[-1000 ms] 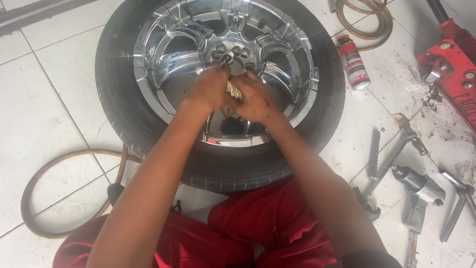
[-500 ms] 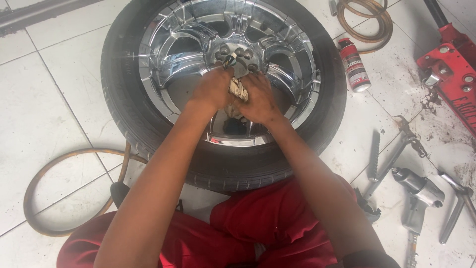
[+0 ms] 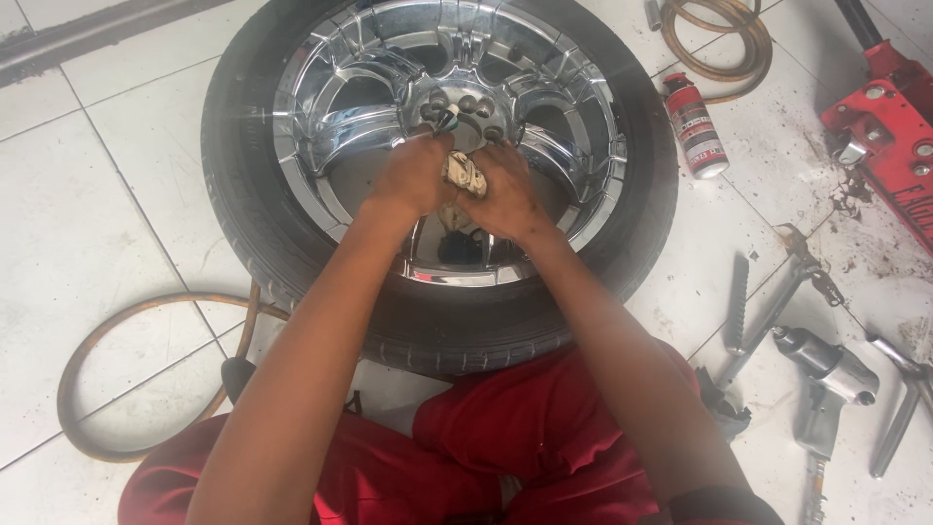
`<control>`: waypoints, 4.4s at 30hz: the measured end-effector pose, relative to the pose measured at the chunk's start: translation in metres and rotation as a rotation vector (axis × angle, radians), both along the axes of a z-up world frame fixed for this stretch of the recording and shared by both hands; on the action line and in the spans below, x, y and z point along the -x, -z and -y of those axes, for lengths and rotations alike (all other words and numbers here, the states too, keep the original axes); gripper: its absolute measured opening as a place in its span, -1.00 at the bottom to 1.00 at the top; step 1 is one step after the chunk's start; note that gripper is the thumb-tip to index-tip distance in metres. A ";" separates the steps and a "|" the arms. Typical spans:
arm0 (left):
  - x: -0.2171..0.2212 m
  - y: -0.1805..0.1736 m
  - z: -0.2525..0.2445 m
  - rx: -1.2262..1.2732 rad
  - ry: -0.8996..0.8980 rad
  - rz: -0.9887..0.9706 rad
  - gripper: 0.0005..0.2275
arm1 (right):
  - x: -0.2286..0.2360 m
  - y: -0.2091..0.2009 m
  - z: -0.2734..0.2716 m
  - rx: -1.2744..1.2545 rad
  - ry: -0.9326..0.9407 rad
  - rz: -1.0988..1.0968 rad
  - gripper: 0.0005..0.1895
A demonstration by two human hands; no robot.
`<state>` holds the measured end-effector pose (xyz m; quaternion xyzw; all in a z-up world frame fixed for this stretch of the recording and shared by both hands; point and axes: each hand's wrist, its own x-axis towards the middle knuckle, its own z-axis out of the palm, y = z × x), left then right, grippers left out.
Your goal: Applying metal polish paste from a tube to a chrome wheel and rubbing it in with a cloth.
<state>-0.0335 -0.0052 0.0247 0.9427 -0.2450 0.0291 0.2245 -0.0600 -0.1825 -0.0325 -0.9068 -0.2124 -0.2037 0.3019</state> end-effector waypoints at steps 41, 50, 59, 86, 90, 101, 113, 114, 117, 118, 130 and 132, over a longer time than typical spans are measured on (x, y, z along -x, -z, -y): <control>-0.008 0.013 0.000 0.073 0.022 0.076 -0.58 | -0.002 0.003 0.002 -0.028 0.029 -0.004 -0.61; -0.012 0.014 -0.001 0.054 0.017 0.051 -0.58 | 0.000 0.000 0.001 -0.002 0.056 -0.020 -0.62; -0.002 -0.001 0.001 0.060 0.012 -0.010 -0.54 | -0.003 0.005 0.004 0.010 0.031 0.001 -0.58; 0.039 -0.004 -0.051 0.460 0.001 -0.014 -0.56 | -0.001 -0.008 -0.001 0.029 0.060 -0.023 -0.57; 0.046 -0.013 -0.052 0.434 -0.004 -0.034 -0.54 | 0.001 -0.010 -0.006 -0.077 0.028 0.020 -0.50; 0.044 -0.010 -0.058 0.421 -0.001 -0.032 -0.56 | 0.005 -0.031 0.030 -0.753 0.173 0.092 -0.55; 0.039 -0.010 -0.060 0.414 0.026 -0.049 -0.57 | 0.018 -0.023 0.000 -0.414 0.137 0.196 -0.62; 0.039 -0.012 -0.061 0.408 0.022 -0.050 -0.57 | 0.020 -0.024 -0.008 -0.218 0.084 0.173 -0.57; 0.039 -0.010 -0.061 0.409 0.011 -0.062 -0.57 | 0.036 -0.049 -0.032 0.217 0.128 0.087 -0.46; 0.038 -0.008 -0.060 0.413 0.008 -0.061 -0.57 | 0.036 -0.049 -0.033 0.221 0.125 0.088 -0.46; 0.041 -0.009 -0.061 0.397 0.005 -0.045 -0.58 | 0.013 -0.028 -0.027 0.069 0.150 0.092 -0.72; 0.037 -0.001 -0.063 0.401 -0.031 -0.018 -0.62 | 0.026 -0.035 -0.031 -0.170 0.196 0.010 -0.68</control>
